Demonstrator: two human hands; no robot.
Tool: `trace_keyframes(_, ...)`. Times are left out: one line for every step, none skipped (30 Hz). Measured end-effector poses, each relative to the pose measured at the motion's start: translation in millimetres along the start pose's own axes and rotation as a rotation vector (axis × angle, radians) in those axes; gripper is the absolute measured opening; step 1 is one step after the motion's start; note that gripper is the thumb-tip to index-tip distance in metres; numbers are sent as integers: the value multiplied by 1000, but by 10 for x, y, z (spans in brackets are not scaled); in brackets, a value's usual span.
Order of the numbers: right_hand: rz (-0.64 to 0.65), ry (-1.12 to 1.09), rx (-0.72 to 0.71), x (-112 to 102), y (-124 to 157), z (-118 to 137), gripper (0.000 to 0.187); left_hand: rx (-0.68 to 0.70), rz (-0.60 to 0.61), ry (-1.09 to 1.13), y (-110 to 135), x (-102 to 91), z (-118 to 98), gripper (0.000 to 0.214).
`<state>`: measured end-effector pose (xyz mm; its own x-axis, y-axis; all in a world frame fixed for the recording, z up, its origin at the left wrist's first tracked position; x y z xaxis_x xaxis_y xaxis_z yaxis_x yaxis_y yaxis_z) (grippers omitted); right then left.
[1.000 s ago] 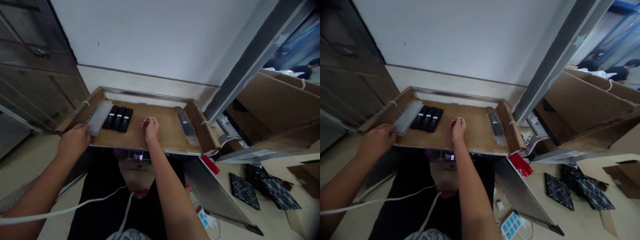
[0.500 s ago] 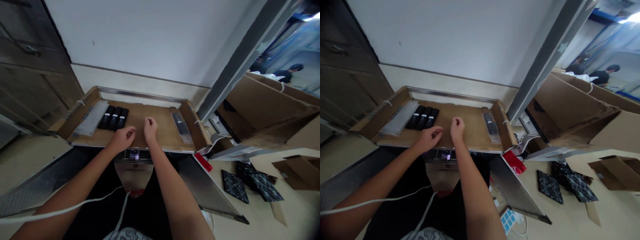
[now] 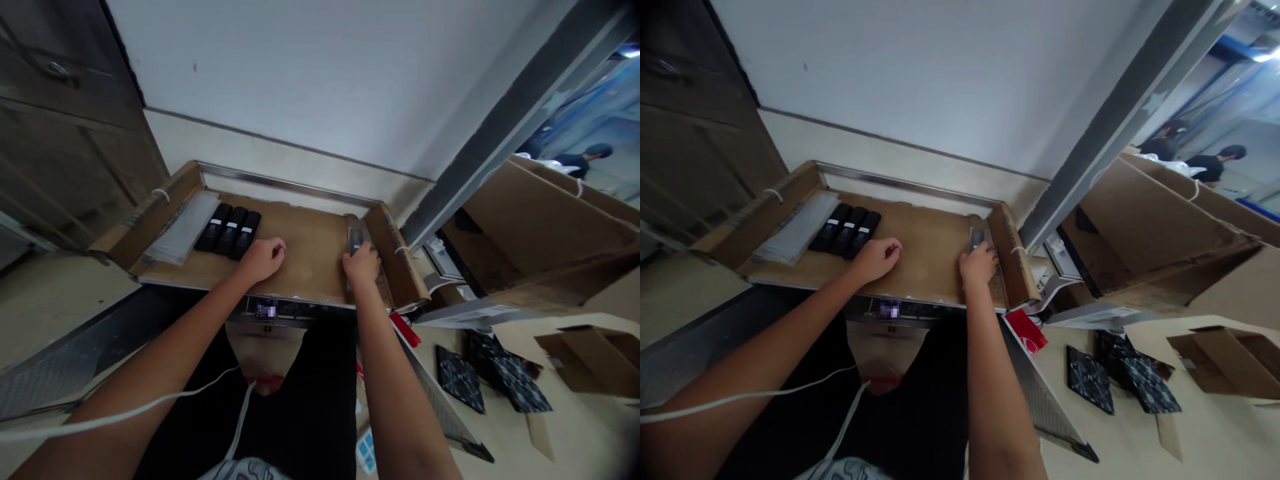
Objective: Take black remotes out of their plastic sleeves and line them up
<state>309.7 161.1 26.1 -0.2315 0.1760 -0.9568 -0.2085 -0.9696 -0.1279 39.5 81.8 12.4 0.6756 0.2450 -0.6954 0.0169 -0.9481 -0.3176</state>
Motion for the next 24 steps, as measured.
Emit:
trace_keyframes(97, -28, -7, 34, -49, 24, 59, 31, 11, -50, 5, 6, -41, 19)
trace_keyframes(185, -54, -23, 67, -80, 56, 61, 48, 20, -82, 10, 11, -69, 20)
trace_keyframes(252, -76, -46, 95, -93, 97, 62, 53, 24, -95, 12, 13, -83, 20)
trace_keyframes(293, -90, -74, 114, -87, 144, 60, 47, 24, -96, 13, 12, -85, 20)
trace_keyframes(299, -99, -99, 120, -65, 197, 57, 38, 22, -92, 12, 10, -79, 21)
trace_keyframes(281, -114, -116, 117, -29, 254, 53, 30, 21, -86, 10, 9, -72, 21)
trace_keyframes(259, -149, -132, 114, 20, 318, 49, 26, 21, -81, 8, 8, -65, 21)
trace_keyframes(257, -221, -145, 119, 79, 389, 45, 24, 22, -77, 6, 8, -62, 21)
trace_keyframes(285, -337, -154, 138, 146, 465, 40, 26, 23, -74, 5, 5, -63, 20)
trace_keyframes(350, -493, -154, 171, 218, 542, 35, 28, 20, -70, 4, -2, -69, 21)
trace_keyframes(450, -675, -146, 216, 296, 622, 31, 32, 16, -65, 5, -12, -79, 22)
trace_keyframes(573, -859, -135, 263, 379, 704, 29, 36, 13, -59, 6, -25, -92, 26)
trace_keyframes(703, -1019, -126, 306, 466, 781, 28, 39, 10, -51, 7, -38, -106, 31)
trace_keyframes(824, -1142, -127, 339, 549, 847, 28, 39, 7, -39, 9, -52, -116, 37)
trace_keyframes(928, -1226, -143, 364, 626, 896, 29, 36, 5, -20, 10, -64, -120, 43)
trace_keyframes(1013, -1283, -172, 382, 694, 928, 32, 28, 6, 9, 11, -73, -117, 48)
trace_keyframes(1075, -1331, -205, 395, 748, 943, 34, 12, 7, 52, 13, -78, -105, 51)
trace_keyframes(1114, -1380, -229, 404, 786, 941, 37, -10, 6, 110, 15, -81, -83, 53)
trace_keyframes(1133, -1429, -239, 413, 809, 926, 39, -36, 5, 180, 18, -79, -55, 55)
trace_keyframes(1138, -1470, -238, 420, 820, 904, 41, -60, 4, 252, 22, -73, -26, 56)
trace_keyframes(1144, -1496, -234, 427, 827, 883, 41, -79, 4, 313, 26, -63, 1, 57)
trace_keyframes(1157, -1506, -232, 432, 835, 869, 41, -92, 2, 357, 29, -52, 22, 57)
trace_keyframes(1182, -1501, -237, 433, 846, 866, 39, -99, 1, 382, 29, -40, 37, 57)
trace_keyframes(1217, -1489, -252, 430, 862, 873, 38, -104, 4, 395, 25, -25, 46, 57)
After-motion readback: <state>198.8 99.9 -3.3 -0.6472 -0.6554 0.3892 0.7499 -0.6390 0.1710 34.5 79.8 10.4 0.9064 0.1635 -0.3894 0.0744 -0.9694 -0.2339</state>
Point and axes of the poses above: each hand's wrist, its own y-axis away from the middle knuckle, its own x-axis out of the palm, z = x × y, the point moved 6 cm from there along -y, towards the middle knuckle, and after that the axes turned 2 degrees about z, right-handed, at the moved point
